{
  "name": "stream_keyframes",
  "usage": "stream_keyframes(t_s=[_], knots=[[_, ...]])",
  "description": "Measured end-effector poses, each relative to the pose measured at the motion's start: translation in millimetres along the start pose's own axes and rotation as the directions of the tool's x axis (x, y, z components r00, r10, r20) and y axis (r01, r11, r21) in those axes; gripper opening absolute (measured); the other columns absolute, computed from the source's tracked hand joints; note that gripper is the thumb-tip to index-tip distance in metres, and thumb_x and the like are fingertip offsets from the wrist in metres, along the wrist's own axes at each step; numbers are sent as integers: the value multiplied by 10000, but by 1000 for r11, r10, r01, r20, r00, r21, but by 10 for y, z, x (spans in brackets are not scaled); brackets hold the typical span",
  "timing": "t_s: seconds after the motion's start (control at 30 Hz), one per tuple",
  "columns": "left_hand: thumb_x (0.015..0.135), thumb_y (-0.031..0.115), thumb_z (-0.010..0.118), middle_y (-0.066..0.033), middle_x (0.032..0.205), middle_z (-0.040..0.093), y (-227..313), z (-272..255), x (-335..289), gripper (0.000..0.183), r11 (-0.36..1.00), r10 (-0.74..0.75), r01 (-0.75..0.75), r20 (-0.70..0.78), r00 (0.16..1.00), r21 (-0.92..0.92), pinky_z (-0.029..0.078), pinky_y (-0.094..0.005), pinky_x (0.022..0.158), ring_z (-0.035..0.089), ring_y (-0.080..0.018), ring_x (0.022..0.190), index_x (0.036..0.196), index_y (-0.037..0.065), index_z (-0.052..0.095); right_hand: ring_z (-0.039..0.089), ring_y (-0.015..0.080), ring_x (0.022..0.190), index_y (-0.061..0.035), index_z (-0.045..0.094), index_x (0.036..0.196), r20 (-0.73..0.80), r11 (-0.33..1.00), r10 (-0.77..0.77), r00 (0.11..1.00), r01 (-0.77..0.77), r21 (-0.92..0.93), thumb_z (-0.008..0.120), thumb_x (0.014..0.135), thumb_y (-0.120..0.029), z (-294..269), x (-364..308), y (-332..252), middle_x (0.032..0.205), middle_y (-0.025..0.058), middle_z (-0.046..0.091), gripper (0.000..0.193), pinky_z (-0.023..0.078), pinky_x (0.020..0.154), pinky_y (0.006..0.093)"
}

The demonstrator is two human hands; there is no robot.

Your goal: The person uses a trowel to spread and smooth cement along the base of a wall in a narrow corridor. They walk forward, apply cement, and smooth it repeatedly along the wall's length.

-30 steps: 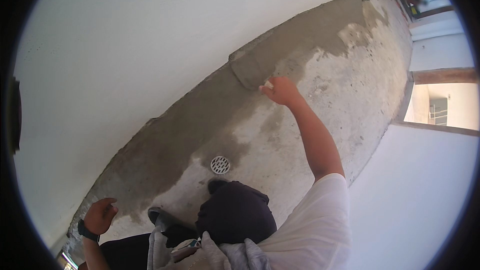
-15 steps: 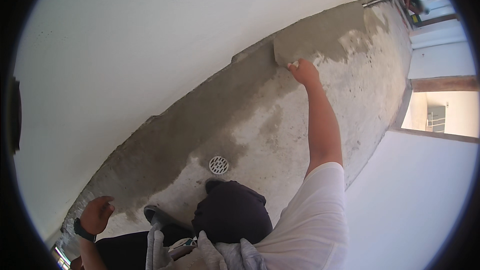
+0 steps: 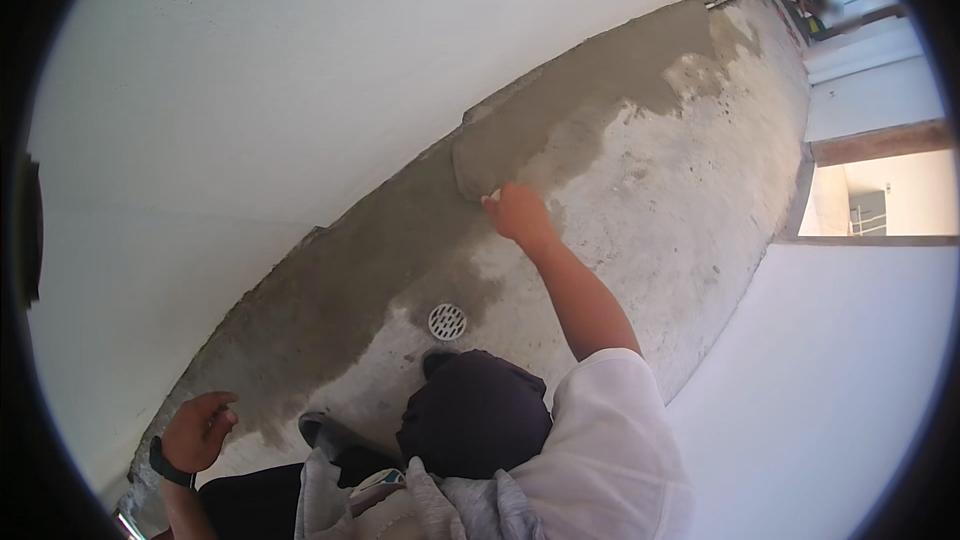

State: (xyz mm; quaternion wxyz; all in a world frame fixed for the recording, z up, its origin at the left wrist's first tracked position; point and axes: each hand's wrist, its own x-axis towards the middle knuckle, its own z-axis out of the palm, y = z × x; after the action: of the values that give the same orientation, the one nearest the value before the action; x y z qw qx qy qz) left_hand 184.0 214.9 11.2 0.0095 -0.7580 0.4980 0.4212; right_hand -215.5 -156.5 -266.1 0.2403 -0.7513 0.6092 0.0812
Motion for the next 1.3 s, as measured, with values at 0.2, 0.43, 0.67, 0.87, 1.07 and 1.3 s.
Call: stream_keyframes(t_s=[0.2, 0.43, 0.67, 0.87, 1.07, 1.3], knots=[[965, 177, 679, -206, 1085, 713, 98, -48, -46, 272, 996, 75, -72, -66, 995, 57, 543, -434, 845, 693, -392, 945, 1194, 31, 689, 702, 443, 999, 16, 693, 1057, -43, 998, -60, 997, 60, 0, 632, 942, -520, 39, -305, -116, 1000, 255, 733, 551, 553, 872, 524], [969, 176, 682, -182, 1066, 714, 52, -21, -254, 270, 993, -68, 60, -76, 995, -99, 543, -410, 822, 690, -344, 947, 1209, 53, 699, 697, 434, 1057, 55, 677, 1068, -324, 968, 232, 917, -250, -14, 650, 924, -441, -452, 316, 833, 1059, 284, 724, 517, 552, 917, 510], [965, 171, 678, -193, 1039, 701, -70, 26, -438, 270, 999, 24, -27, -150, 988, -18, 551, -413, 754, 692, -358, 879, 1193, 25, 678, 691, 441, 1085, 37, 665, 1133, -273, 934, 334, 902, -355, -31, 663, 927, -370, -320, 455, 1042, 1125, 291, 713, 456, 557, 930, 503], [961, 172, 679, -188, 947, 685, -129, -21, -445, 276, 992, 126, -129, -171, 977, -10, 530, -427, 741, 680, -369, 841, 1191, 18, 667, 689, 460, 1044, 35, 652, 1076, -204, 977, 206, 957, -211, -3, 657, 941, -383, 181, 42, 678, 1078, 289, 714, 440, 551, 896, 530], [964, 159, 665, -180, 916, 676, -138, -63, -423, 283, 979, 205, -204, -181, 962, 21, 515, -447, 739, 668, -390, 836, 1205, 11, 659, 686, 478, 1011, 45, 625, 1093, -116, 991, 133, 984, -133, 6, 653, 948, -367, 479, -459, 166, 1029, 307, 708, 438, 548, 883, 538], [958, 112, 647, -168, 900, 675, -143, -112, -501, 287, 973, 211, -224, -167, 963, -60, 515, -441, 722, 665, -385, 820, 1226, 9, 653, 689, 471, 1013, 58, 608, 1112, -30, 995, 74, 997, -71, 74, 649, 953, -354, 681, -931, -402, 1026, 304, 710, 444, 548, 889, 532]])
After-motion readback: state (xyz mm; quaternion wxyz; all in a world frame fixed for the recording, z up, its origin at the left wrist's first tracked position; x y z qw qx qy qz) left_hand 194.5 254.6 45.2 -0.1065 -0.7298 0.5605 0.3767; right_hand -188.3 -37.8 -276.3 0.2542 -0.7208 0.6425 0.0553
